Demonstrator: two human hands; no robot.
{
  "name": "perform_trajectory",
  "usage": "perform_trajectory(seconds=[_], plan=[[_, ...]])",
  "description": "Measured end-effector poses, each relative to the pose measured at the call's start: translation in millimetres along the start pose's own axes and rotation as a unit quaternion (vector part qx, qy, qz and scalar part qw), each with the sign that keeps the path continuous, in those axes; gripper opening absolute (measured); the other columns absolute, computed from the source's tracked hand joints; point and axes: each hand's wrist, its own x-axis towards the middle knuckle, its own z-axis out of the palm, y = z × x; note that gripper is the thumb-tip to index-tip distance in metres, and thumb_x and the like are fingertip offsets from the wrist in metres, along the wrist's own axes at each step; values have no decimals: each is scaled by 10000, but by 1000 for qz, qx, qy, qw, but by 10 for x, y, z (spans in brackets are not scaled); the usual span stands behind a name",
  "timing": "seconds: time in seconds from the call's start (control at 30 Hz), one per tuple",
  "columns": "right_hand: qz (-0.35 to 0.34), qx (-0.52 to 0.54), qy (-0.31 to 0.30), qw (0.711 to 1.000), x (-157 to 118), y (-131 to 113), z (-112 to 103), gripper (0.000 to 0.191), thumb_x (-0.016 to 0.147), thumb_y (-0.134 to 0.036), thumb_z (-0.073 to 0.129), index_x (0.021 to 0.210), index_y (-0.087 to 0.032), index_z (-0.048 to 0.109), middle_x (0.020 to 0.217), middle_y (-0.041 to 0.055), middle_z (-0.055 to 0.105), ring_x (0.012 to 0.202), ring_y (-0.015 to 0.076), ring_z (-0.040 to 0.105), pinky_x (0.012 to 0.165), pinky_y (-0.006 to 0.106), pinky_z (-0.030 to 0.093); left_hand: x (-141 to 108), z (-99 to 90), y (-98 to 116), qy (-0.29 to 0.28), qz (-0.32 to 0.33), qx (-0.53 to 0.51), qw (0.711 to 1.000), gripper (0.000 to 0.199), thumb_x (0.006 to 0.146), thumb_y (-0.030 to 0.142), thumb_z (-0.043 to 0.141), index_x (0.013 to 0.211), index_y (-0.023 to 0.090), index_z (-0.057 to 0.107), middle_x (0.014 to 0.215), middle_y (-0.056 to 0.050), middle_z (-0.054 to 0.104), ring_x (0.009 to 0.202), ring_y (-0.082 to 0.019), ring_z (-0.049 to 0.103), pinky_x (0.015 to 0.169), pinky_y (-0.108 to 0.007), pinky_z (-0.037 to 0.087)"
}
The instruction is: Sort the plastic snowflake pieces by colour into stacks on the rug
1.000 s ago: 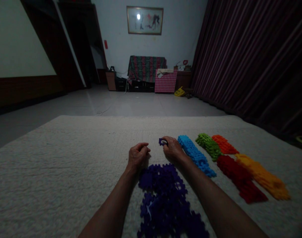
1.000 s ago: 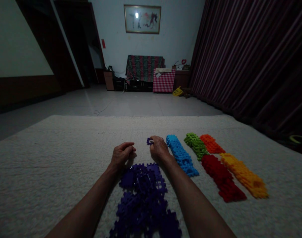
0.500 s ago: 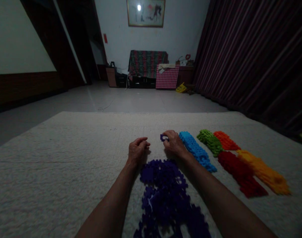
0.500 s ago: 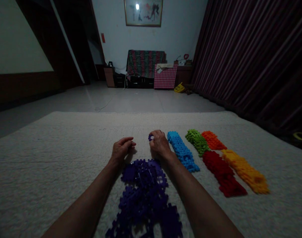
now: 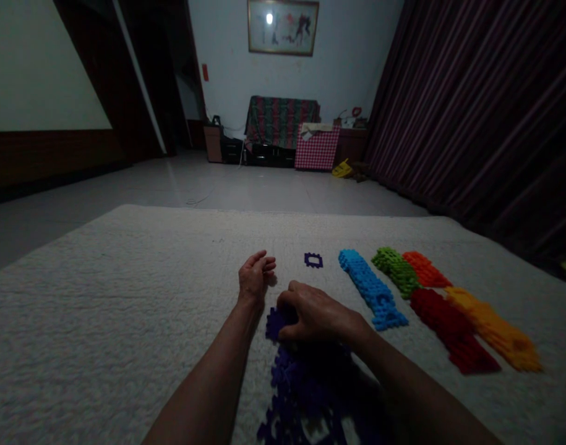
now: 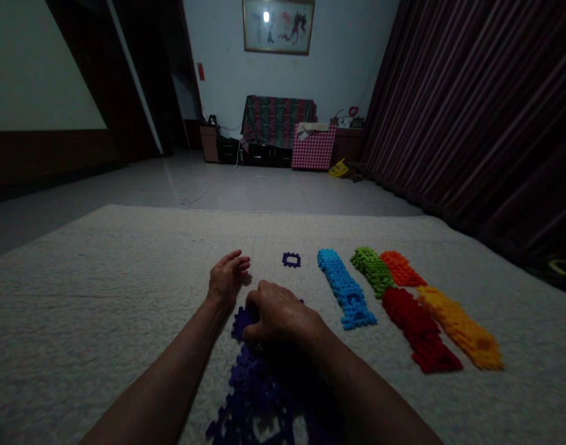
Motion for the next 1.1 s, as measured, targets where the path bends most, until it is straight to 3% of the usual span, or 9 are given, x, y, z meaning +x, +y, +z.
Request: perform_trajectory(seconds=[0.2,0.4,0.6,0.73,0.9,1.1], plan=[[-40,30,10,999,38,39,34,257,712,-229,725,965,-228,676,933,25,555,815,160,516,681,249,367,0,6,-2,2,-5,4,1000,359,617,175,707,963,118,629,733,-52,697,612,-111,616,537,-203,439],[-64,69,20,995,102,85,62,124,714,-96,596,771,-178,669,775,8,593,712,131,517,652,236,359,-7,9,-16,-2,-1,10,1000,382,600,186,711,968,122,632,742,-54,701,611,-118,617,528,-209,439],[-54,210,31,976,120,227,-28,109,795,-155,558,829,-169,661,735,-20,619,663,107,528,629,212,391,-38,33,11,1,-1,20,1000,391,574,202,712,948,122,634,728,-51,696,607,-121,612,537,-217,439],[-19,271,67,960,177,382,-39,145,837,-221,532,885,-161,655,684,-28,591,609,97,495,584,207,385,-43,40,11,5,-2,17,1000,405,561,194,720,951,121,636,726,-53,699,608,-123,612,534,-217,435],[40,342,121,931,300,535,79,123,826,-261,518,795,-172,597,659,-24,590,565,96,516,535,207,388,-30,32,-6,3,-3,14,1000,422,561,199,733,963,116,636,727,-52,702,605,-120,616,531,-216,440],[106,295,234,920,368,673,131,130,773,-250,553,850,-183,633,772,11,660,658,132,606,610,247,465,6,-3,-14,-6,5,43,999,379,589,206,711,952,120,645,730,-57,709,619,-127,632,533,-216,457]])
